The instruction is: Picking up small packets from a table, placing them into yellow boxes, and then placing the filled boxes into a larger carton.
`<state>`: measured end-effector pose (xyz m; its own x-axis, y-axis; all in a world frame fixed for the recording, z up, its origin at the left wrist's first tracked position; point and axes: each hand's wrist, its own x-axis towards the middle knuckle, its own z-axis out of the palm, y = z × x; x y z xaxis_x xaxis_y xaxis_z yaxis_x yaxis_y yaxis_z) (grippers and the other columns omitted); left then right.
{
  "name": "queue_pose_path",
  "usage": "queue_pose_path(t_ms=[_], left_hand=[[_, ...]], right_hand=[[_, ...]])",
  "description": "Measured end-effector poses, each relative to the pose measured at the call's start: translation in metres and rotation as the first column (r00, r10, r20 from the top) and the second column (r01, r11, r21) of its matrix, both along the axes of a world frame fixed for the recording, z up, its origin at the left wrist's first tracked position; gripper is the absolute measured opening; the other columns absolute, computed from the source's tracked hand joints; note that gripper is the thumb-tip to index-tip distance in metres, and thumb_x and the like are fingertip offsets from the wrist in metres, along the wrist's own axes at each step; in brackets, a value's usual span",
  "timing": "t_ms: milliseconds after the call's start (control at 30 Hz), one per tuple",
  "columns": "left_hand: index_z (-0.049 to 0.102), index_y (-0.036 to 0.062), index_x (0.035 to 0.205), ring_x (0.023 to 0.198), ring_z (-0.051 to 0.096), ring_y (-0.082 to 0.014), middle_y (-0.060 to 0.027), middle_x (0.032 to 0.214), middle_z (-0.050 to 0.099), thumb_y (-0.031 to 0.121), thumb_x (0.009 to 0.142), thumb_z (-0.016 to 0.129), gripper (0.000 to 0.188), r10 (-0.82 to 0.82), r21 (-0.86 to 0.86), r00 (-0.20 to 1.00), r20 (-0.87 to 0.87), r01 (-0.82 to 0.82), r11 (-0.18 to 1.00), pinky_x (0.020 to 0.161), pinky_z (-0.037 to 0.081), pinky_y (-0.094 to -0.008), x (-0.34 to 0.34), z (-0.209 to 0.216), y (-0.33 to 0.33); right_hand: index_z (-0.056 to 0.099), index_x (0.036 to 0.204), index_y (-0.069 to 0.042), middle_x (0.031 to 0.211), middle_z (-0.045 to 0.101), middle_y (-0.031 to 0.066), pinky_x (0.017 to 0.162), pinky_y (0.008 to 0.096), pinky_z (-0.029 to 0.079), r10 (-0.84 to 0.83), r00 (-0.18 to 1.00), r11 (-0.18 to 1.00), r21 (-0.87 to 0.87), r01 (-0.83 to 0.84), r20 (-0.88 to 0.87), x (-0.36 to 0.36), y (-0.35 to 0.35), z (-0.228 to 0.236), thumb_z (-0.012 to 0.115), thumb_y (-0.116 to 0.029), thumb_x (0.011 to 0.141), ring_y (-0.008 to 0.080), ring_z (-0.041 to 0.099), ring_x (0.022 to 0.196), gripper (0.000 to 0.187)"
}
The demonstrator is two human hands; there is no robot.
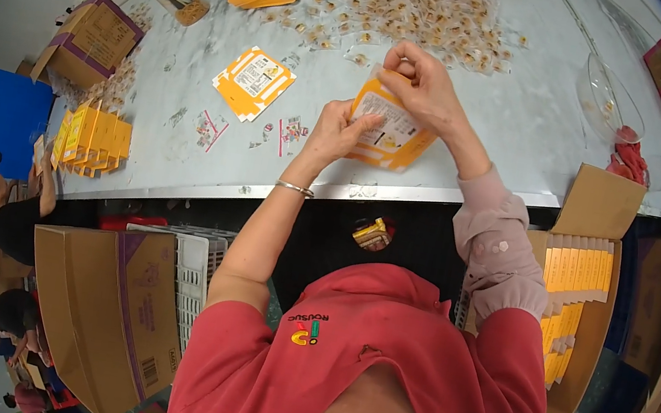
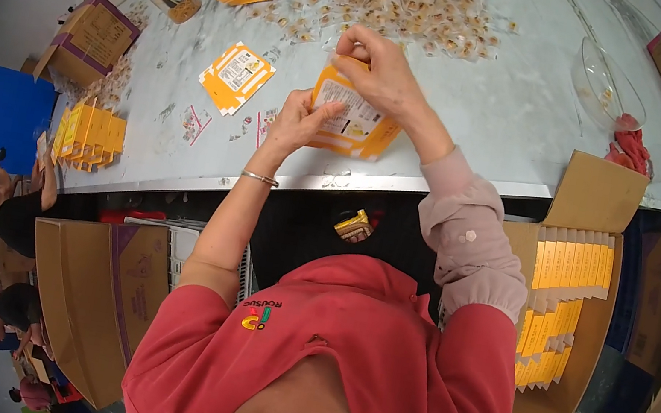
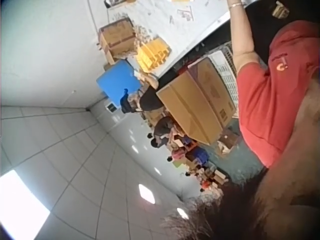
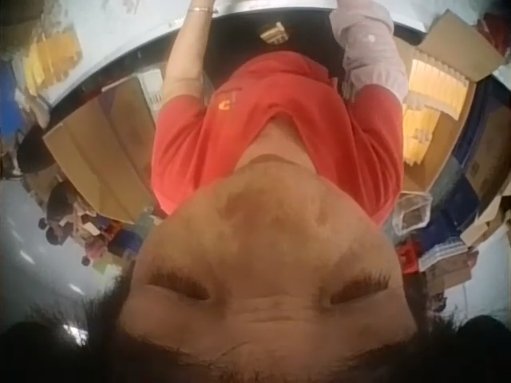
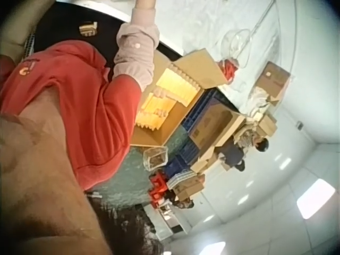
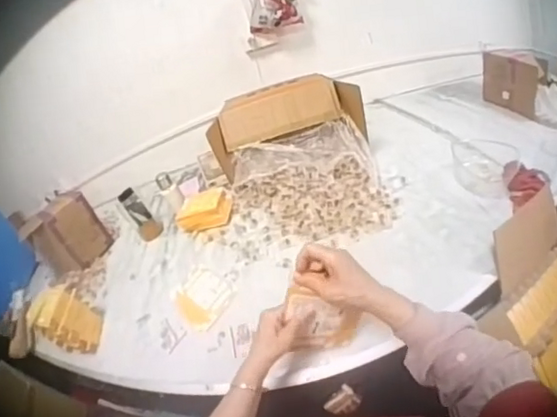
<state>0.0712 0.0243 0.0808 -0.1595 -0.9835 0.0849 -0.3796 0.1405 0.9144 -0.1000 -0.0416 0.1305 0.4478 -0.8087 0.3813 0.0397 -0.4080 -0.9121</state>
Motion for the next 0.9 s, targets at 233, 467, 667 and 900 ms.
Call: queue_pose_path(t_ms=[233, 467, 667, 900], left_hand=[[0.063, -0.0036, 0.101, 0.086, 0.059, -0.0106, -0.0080, 0.092, 0.067, 0.034, 0.093, 0.052, 0.040, 0.172, 0.066, 0.900, -0.402, -0.159, 0.985, 0.075, 0.047, -0.0253, -0.001, -0.003, 0.015], [0.006, 0.0129, 0.147, 0.127, 0.036, -0.0173, -0.0092, 0.140, 0.034, 0.030, 0.098, 0.039, 0.061, -0.014, 0.036, 0.793, -0.609, 0.045, 0.998, 0.103, 0.032, -0.0309, -0.021, 0.022, 0.008], [0.012, 0.0165, 0.146, 0.127, 0.035, -0.0174, -0.0077, 0.140, 0.034, 0.030, 0.098, 0.038, 0.056, 0.054, 0.082, 0.767, -0.640, -0.001, 0.997, 0.103, 0.033, -0.0322, -0.025, 0.015, 0.010], [0.039, 0.0112, 0.129, 0.102, 0.050, -0.0111, -0.0048, 0.110, 0.056, 0.036, 0.099, 0.037, 0.039, 0.069, 0.021, 0.854, -0.515, -0.068, 0.997, 0.088, 0.042, -0.0253, -0.028, -0.005, 0.004]], right_hand=[[0.052, 0.119, -0.002, 0.100, 0.061, 0.0124, 0.069, 0.0252, 0.048, -0.448, 0.880, 0.849, -0.385, 0.363, -0.157, -0.048, 0.031, -0.005, 0.061, -0.012, 0.084, 0.0138, 0.058, 0.081, 0.037], [0.043, 0.132, -0.003, 0.114, 0.056, 0.0160, 0.072, 0.0261, 0.048, -0.559, 0.828, 0.814, -0.213, 0.541, -0.033, -0.033, 0.058, -0.021, 0.056, -0.012, 0.089, 0.0166, 0.058, 0.087, 0.046], [0.050, 0.123, 0.002, 0.107, 0.055, 0.0120, 0.077, 0.0243, 0.044, -0.501, 0.855, 0.858, -0.202, 0.472, -0.131, -0.027, 0.058, -0.027, 0.051, -0.014, 0.093, 0.0163, 0.055, 0.089, 0.034], [0.059, 0.096, 0.003, 0.093, 0.053, 0.0126, 0.071, 0.0285, 0.044, -0.602, 0.798, 0.798, -0.048, 0.601, -0.007, -0.009, 0.054, -0.054, 0.051, -0.019, 0.093, 0.0194, 0.056, 0.081, 0.024]])
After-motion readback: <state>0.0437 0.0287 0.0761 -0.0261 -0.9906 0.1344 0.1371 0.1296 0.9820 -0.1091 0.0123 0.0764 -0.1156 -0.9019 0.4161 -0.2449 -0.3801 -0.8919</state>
